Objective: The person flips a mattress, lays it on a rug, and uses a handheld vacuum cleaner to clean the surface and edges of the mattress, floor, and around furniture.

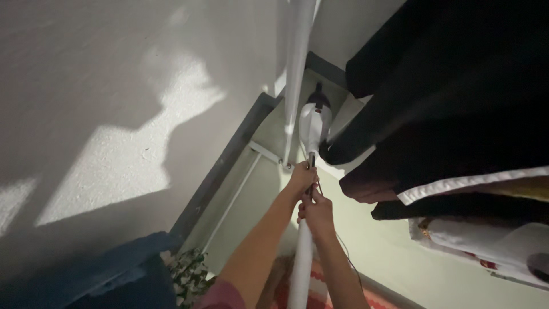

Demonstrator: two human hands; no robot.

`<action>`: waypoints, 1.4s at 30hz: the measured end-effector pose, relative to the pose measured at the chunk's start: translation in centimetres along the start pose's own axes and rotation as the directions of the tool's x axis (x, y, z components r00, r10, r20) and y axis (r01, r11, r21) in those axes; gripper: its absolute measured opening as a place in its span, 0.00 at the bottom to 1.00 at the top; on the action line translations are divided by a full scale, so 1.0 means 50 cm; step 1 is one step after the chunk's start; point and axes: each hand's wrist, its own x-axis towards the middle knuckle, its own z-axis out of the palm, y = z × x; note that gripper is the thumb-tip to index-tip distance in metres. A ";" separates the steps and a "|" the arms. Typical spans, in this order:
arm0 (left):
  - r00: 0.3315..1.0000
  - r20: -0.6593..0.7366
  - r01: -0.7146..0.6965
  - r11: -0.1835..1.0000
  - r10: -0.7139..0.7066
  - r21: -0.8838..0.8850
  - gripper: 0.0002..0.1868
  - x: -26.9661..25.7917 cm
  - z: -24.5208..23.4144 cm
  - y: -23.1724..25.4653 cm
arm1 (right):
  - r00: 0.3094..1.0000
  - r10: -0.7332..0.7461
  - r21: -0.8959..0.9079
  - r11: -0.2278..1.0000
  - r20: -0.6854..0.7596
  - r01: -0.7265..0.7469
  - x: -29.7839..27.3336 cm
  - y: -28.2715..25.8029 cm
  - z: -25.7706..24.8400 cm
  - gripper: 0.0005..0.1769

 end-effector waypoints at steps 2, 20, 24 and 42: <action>1.000 -0.023 -0.008 1.000 0.008 -0.012 0.04 0.012 -0.002 0.009 | 1.000 0.010 0.029 1.000 0.016 -0.010 0.006 -0.017 0.005 0.11; 0.999 0.036 -0.013 0.987 0.007 0.161 0.06 0.049 -0.041 0.039 | 0.986 -0.164 0.125 0.978 -0.034 0.167 0.069 0.031 0.064 0.12; 0.989 0.146 -0.011 0.974 -0.023 0.227 0.08 0.027 -0.070 0.052 | 0.990 -0.114 0.211 0.969 -0.083 0.130 0.048 0.044 0.105 0.11; 0.947 0.305 -0.010 0.940 -0.101 0.342 0.12 -0.041 -0.134 0.223 | 0.990 0.005 0.399 0.915 -0.138 0.051 0.026 0.002 0.228 0.08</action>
